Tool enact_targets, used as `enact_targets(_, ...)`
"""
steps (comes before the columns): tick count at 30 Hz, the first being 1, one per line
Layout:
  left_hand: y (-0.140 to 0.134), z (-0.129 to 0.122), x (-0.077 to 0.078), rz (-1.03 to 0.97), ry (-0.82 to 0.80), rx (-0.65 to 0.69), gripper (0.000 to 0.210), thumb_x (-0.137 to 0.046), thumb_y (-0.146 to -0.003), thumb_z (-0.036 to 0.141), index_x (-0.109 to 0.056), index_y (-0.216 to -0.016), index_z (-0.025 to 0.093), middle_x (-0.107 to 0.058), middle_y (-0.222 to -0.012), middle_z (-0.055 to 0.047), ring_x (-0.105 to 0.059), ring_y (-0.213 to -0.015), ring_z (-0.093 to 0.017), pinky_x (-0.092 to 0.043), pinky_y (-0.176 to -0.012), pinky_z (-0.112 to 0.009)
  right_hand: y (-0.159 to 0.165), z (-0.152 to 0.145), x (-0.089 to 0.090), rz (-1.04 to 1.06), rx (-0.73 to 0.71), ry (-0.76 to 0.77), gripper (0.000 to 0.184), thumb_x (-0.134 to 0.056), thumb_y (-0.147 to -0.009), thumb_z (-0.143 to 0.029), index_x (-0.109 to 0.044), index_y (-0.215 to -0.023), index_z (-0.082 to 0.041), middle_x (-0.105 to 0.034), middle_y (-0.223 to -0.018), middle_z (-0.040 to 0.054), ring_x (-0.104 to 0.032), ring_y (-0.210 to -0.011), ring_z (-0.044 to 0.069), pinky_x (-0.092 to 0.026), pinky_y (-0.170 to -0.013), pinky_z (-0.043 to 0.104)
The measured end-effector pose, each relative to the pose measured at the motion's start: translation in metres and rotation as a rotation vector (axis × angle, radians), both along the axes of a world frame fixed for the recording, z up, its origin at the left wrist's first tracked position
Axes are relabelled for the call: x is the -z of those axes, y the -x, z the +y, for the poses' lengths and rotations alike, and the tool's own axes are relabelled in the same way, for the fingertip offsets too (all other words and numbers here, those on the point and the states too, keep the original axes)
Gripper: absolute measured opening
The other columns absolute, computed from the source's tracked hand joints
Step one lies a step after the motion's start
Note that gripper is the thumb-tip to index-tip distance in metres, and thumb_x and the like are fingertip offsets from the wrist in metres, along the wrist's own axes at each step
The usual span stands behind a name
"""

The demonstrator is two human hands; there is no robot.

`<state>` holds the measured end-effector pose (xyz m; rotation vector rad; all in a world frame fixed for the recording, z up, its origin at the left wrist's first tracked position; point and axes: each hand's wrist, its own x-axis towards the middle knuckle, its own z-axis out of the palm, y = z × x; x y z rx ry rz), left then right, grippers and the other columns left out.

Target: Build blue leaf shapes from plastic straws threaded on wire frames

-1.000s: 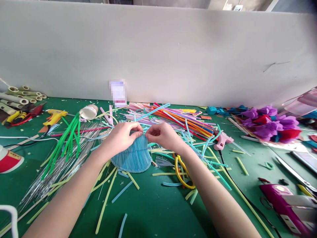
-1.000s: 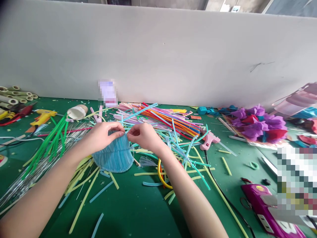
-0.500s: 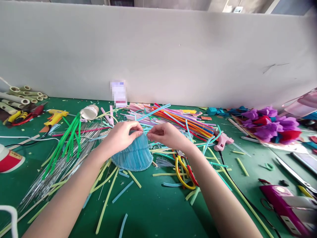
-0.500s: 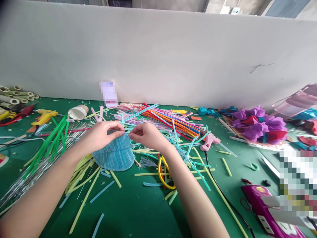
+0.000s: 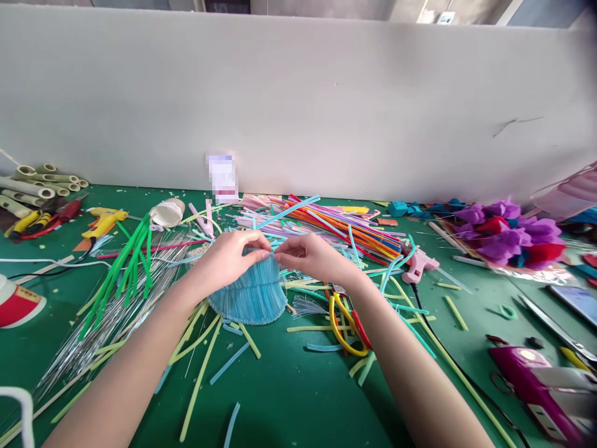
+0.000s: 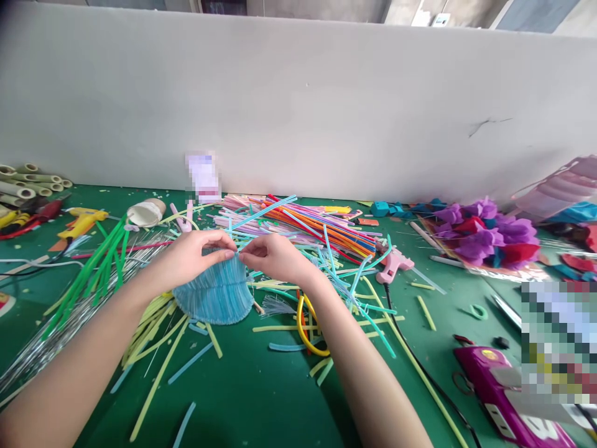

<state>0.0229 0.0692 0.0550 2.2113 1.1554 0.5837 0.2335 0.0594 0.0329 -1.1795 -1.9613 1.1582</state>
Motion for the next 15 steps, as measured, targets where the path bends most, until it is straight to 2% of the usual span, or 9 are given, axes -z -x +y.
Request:
enact_targets(5, 0.01, 0.008, 0.007, -0.032, 0.044, -0.016, 0.021, -0.063, -0.087, 0.038, -0.067, -0.103, 0.025, -0.076, -0.106, -0.004, -0.07, -0.101, -0.025, -0.052, -0.087, -0.036, 0.002, 0.001, 0.002, 0.004, 0.032, -0.032, 0.019, -0.066, -0.082, -0.033, -0.072, -0.087, -0.015, -0.07, -0.074, 0.0024, -0.063, -0.067, 0.015, -0.049, -0.062, 0.025)
enact_targets(7, 0.018, 0.011, 0.005, 0.023, 0.053, -0.003, 0.025, -0.062, -0.088, 0.043, -0.069, -0.101, 0.024, -0.076, -0.106, -0.005, -0.07, -0.099, -0.026, -0.052, -0.085, -0.037, 0.003, 0.003, 0.004, -0.017, 0.055, -0.051, 0.017, -0.066, -0.082, -0.03, -0.072, -0.084, -0.015, -0.07, -0.074, 0.0023, -0.063, -0.066, 0.015, -0.049, -0.062, 0.025)
enact_targets(10, 0.028, 0.013, 0.0, 0.112, 0.092, -0.013, 0.026, -0.061, -0.087, 0.047, -0.071, -0.09, 0.023, -0.077, -0.093, -0.004, -0.071, -0.087, -0.025, -0.052, -0.076, -0.035, 0.004, 0.004, 0.008, -0.054, 0.084, -0.078, 0.012, -0.065, -0.081, -0.027, -0.07, -0.081, -0.016, -0.07, -0.072, 0.002, -0.063, -0.065, 0.015, -0.048, -0.06, 0.024)
enact_targets(12, 0.031, 0.014, -0.004, 0.127, 0.103, -0.028, 0.025, -0.061, -0.087, 0.046, -0.071, -0.083, 0.023, -0.077, -0.086, -0.003, -0.07, -0.082, -0.024, -0.051, -0.072, -0.033, 0.004, 0.004, 0.01, -0.082, 0.104, -0.098, 0.009, -0.066, -0.08, -0.026, -0.069, -0.078, -0.017, -0.07, -0.071, 0.0018, -0.064, -0.065, 0.015, -0.048, -0.06, 0.024)
enact_targets(15, 0.032, 0.014, -0.005, 0.13, 0.098, -0.035, 0.024, -0.062, -0.086, 0.046, -0.071, -0.083, 0.023, -0.077, -0.086, -0.002, -0.07, -0.082, -0.024, -0.051, -0.071, -0.032, 0.004, 0.004, 0.011, -0.097, 0.117, -0.111, 0.008, -0.066, -0.08, -0.025, -0.069, -0.077, -0.018, -0.071, -0.073, 0.0025, -0.065, -0.067, 0.016, -0.048, -0.061, 0.025)
